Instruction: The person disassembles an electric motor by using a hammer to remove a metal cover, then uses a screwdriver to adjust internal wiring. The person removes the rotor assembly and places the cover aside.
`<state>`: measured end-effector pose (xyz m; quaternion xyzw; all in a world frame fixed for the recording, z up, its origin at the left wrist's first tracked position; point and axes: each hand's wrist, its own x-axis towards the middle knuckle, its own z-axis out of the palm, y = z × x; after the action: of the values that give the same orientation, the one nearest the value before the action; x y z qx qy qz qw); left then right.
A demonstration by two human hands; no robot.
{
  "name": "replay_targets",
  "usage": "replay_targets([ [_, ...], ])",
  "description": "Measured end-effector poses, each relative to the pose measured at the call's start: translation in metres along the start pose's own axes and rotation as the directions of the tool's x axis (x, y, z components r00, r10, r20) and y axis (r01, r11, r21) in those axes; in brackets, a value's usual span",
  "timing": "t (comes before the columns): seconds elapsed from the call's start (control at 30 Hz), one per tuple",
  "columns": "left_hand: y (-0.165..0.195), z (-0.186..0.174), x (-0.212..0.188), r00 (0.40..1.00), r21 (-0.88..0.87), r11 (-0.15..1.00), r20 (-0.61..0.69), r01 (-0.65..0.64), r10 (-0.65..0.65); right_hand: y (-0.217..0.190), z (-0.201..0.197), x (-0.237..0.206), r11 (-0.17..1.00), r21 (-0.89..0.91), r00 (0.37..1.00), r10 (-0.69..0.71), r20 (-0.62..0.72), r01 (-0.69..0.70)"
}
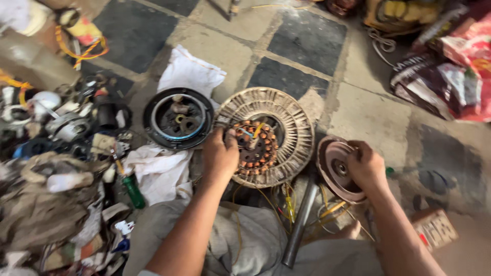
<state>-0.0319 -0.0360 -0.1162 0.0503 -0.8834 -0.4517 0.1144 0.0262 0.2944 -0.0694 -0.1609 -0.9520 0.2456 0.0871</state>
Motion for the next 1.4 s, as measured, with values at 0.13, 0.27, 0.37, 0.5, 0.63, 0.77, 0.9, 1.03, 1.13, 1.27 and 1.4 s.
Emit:
replay_targets([
  [0.13,-0.002,0.004,0.0,0.992,-0.116,0.991,-0.116,-0.069,0.056,-0.08,0.009,-0.031,0.923,0.318,0.975,-0.222,-0.022,0.217],
  [0.27,0.001,-0.001,-0.002,0.993,-0.158,0.984,-0.099,-0.077,0.062,-0.153,0.038,-0.057,0.704,0.224,0.739,-0.637,-0.221,0.674],
  [0.37,0.005,-0.007,-0.004,0.993,-0.184,0.979,-0.097,-0.087,0.07,-0.174,0.051,-0.054,0.781,0.238,0.817,-0.555,-0.158,0.577],
  [0.5,0.01,-0.01,0.006,1.0,-0.239,0.971,0.025,0.001,0.005,-0.167,0.051,-0.035,0.881,0.394,0.955,-0.295,0.022,0.263],
  [0.63,0.008,-0.019,0.024,0.994,-0.46,0.887,-0.111,-0.039,-0.014,-0.152,0.033,-0.002,0.846,0.469,0.967,-0.233,-0.099,0.252],
  [0.77,0.006,-0.024,0.027,0.988,-0.492,0.871,-0.133,0.007,-0.083,-0.141,0.011,0.022,0.851,0.432,0.952,-0.234,-0.195,0.298],
  [0.9,0.011,-0.015,0.022,0.995,-0.612,0.791,-0.082,-0.012,-0.048,-0.129,0.008,0.015,0.943,0.233,0.955,-0.183,-0.231,0.237],
  [1.03,0.01,-0.012,0.02,0.996,-0.618,0.785,-0.085,-0.033,-0.025,-0.118,0.018,-0.01,0.923,0.215,0.926,-0.253,-0.282,0.318],
  [1.13,0.01,-0.012,0.018,0.996,-0.595,0.801,-0.086,-0.07,0.023,-0.115,0.023,-0.021,0.923,0.179,0.909,-0.276,-0.311,0.341],
  [1.27,0.015,-0.016,0.017,1.0,-0.498,0.867,-0.021,0.002,-0.015,-0.113,0.025,-0.022,0.93,0.276,0.952,-0.173,-0.251,0.242],
  [1.4,0.022,-0.017,0.014,0.94,-0.316,0.902,0.267,0.293,-0.212,-0.105,0.018,-0.017,0.93,0.245,0.949,-0.219,-0.225,0.273],
])
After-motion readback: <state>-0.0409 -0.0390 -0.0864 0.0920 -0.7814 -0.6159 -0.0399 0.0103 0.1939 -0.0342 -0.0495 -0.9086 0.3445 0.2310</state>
